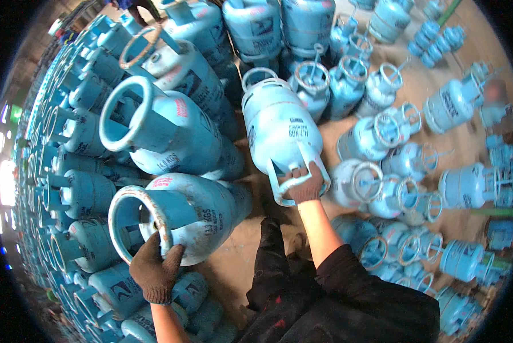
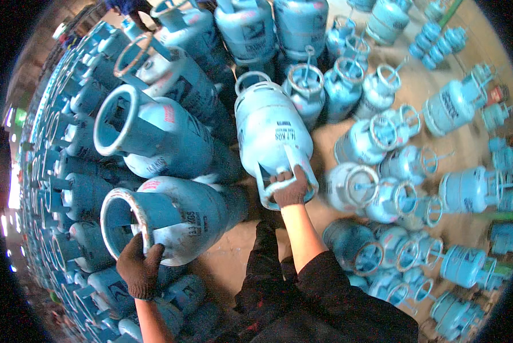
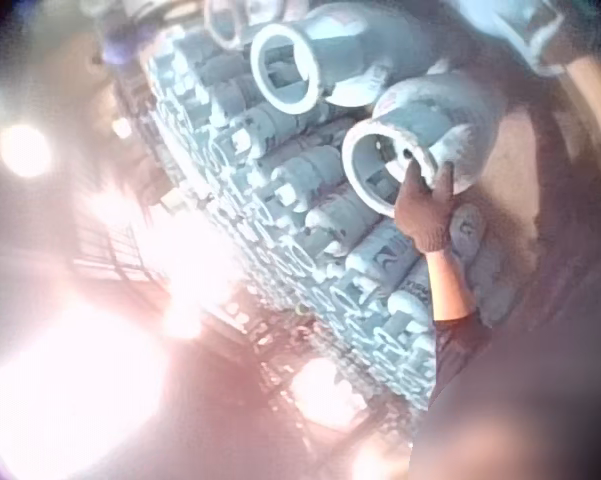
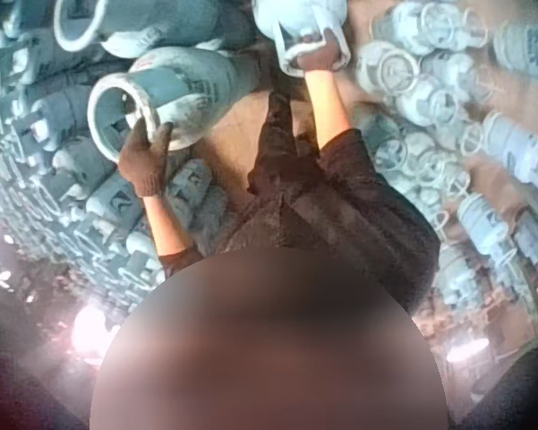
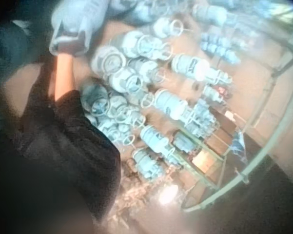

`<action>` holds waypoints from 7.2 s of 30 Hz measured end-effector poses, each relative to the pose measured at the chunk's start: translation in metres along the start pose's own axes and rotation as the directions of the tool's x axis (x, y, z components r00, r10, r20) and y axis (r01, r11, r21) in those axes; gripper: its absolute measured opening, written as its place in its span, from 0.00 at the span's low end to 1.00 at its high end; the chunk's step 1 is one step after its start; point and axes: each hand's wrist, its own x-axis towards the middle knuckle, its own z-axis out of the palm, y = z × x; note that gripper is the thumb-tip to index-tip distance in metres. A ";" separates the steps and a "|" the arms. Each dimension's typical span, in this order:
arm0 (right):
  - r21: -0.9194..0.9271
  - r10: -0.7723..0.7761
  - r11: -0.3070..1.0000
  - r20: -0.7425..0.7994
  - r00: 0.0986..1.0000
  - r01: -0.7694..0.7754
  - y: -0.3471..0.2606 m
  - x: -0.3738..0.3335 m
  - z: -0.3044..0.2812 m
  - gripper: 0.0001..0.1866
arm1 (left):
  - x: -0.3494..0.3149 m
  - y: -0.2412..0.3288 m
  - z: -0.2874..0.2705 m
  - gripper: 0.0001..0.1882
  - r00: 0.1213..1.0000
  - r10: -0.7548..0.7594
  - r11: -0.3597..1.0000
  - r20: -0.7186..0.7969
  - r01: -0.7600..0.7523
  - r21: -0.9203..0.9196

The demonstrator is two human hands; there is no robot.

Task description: The person repeatedly picks up light blue gas cylinders, inserts metal handles into the valve openings, and places the cylinders upright in rows. The person also moves cylinders to different locations within the warehouse and retrieves handles from a nearby pile.

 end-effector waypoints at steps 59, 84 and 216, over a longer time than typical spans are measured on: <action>-0.863 -0.390 -0.500 0.298 0.871 0.071 0.025 -0.247 -0.145 0.16 | -0.004 -0.108 -0.026 0.40 0.489 0.871 0.457 0.044 -0.775 -0.436; -0.608 -0.237 -0.791 0.416 0.878 0.074 0.258 -0.270 0.258 0.23 | 0.399 -0.410 0.070 0.24 0.481 0.608 0.793 0.632 -0.330 -0.512; -0.724 -0.301 0.669 -0.470 -0.830 0.167 0.928 0.106 0.621 0.12 | 0.681 -0.286 -0.029 0.17 -0.799 -0.596 -0.193 -0.080 0.239 -0.952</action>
